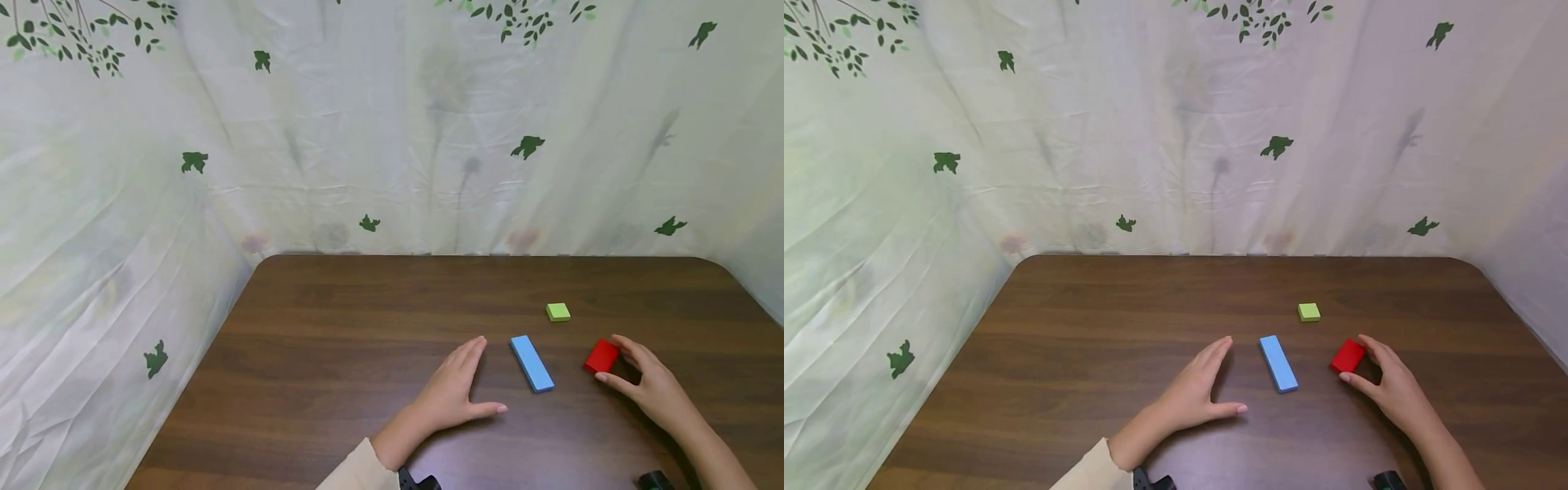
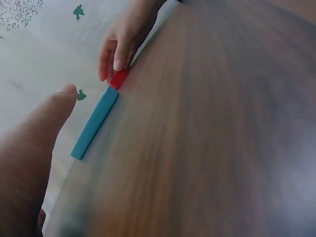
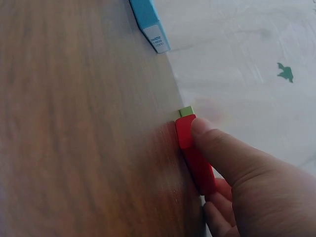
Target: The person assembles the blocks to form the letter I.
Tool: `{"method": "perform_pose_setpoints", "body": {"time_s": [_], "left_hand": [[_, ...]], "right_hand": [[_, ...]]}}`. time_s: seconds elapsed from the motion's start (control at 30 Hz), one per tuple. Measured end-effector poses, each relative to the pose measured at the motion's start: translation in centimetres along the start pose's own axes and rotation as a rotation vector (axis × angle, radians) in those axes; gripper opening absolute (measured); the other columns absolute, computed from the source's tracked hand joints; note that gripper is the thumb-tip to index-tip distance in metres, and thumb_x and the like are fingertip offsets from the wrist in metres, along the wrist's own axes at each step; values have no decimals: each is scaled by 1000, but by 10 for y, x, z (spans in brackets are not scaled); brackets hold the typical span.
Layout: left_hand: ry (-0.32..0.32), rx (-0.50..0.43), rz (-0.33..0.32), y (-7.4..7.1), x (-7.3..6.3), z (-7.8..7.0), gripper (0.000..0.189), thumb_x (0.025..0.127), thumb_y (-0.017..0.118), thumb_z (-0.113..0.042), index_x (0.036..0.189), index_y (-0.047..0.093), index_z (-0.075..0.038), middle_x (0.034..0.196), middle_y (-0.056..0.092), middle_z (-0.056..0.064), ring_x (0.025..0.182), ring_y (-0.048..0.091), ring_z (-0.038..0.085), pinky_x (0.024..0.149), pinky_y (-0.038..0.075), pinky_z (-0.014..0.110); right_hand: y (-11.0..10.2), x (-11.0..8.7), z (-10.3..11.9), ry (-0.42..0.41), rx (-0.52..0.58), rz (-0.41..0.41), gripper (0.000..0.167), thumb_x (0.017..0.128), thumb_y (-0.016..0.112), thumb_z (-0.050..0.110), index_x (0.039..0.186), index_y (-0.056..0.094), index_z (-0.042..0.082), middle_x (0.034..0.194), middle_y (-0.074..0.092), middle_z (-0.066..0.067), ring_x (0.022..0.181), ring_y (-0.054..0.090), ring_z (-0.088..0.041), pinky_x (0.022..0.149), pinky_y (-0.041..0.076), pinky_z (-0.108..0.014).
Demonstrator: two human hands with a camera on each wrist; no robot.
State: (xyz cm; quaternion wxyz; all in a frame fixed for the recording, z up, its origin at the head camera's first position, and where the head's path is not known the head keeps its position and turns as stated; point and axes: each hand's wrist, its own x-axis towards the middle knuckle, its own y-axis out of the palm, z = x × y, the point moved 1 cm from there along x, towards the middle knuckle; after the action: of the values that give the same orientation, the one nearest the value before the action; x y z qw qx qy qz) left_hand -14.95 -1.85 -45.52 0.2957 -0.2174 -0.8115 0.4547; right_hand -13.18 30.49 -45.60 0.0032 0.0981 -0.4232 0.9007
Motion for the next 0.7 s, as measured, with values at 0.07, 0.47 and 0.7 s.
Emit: {"method": "perform_pose_setpoints", "body": {"time_s": [0.07, 0.47, 0.7], "left_hand": [[-8, 7, 3, 4, 3, -1, 95, 76, 55, -62, 141, 19, -3, 143, 25, 7, 131, 21, 16, 102, 25, 35], [-89, 59, 31, 19, 20, -9, 95, 75, 53, -65, 140, 23, -2, 142, 28, 8, 130, 23, 16, 104, 21, 31], [-123, 99, 42, 26, 30, -13, 95, 74, 53, -67, 140, 25, -3, 141, 30, 6, 129, 25, 15, 104, 19, 29]], "right_hand": [[0, 0, 0, 6, 1, 4, 75, 78, 70, 27, 133, 31, -8, 127, 35, -31, 107, 41, -49, 79, 35, -57], [1, -1, -2, 16, 5, 16, 76, 78, 70, 27, 133, 30, -7, 126, 33, -32, 106, 40, -49, 79, 35, -60], [2, -1, 0, 13, 15, 9, 75, 78, 70, 26, 133, 31, -7, 126, 33, -32, 106, 40, -49, 79, 34, -59]]}}
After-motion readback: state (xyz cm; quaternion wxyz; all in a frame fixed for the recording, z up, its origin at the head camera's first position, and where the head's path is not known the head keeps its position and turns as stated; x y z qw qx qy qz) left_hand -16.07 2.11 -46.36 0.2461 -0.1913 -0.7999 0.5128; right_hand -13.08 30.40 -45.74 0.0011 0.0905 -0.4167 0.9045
